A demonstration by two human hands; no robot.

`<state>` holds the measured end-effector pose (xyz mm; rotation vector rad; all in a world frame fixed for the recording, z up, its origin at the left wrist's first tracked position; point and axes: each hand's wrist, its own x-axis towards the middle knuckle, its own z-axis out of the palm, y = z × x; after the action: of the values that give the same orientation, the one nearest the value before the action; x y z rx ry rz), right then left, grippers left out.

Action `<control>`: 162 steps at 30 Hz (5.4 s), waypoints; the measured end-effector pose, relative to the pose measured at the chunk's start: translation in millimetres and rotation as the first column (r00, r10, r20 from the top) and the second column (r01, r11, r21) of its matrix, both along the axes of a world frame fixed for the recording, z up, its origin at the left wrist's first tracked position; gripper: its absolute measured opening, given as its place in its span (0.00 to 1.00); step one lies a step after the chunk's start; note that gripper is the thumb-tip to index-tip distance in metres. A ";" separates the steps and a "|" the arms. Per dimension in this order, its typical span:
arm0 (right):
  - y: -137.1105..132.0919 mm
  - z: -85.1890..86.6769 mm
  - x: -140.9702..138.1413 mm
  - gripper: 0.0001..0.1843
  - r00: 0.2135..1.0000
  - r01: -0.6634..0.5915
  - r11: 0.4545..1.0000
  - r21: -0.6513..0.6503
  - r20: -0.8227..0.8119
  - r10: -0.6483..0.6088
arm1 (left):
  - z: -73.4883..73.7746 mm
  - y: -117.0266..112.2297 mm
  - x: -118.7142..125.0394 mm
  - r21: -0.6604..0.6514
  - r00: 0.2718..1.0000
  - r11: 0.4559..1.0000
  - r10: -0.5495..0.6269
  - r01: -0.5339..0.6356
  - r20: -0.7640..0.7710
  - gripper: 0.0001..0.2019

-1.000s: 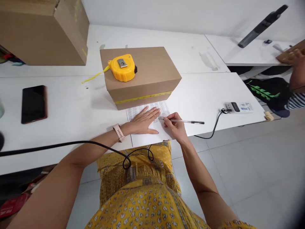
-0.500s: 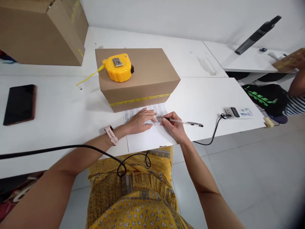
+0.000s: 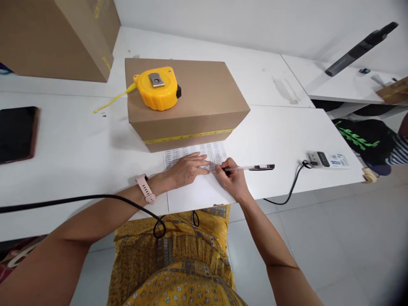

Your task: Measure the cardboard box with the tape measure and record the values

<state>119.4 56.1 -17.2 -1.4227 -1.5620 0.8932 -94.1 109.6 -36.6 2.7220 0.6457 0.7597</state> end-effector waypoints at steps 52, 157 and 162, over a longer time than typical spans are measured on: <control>1.2 -1.7 0.7 0.13 0.999 -0.040 0.999 0.029 0.011 0.040 | -2.1 0.4 4.0 0.144 0.996 0.990 -0.010 -0.003 0.094 0.21; 2.0 -0.9 -0.4 0.14 0.994 0.101 0.994 0.040 0.041 -0.102 | -3.1 -0.1 3.2 0.052 0.998 0.999 -0.011 0.008 0.063 0.21; 1.8 0.4 -0.7 0.14 0.994 0.102 0.994 0.042 0.030 -0.104 | -2.6 0.1 3.0 0.035 0.998 0.999 -0.009 0.007 0.055 0.21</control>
<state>118.7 58.0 -16.8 -1.4815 -1.5077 0.7771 -91.1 109.7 -39.3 2.7220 0.6145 0.8489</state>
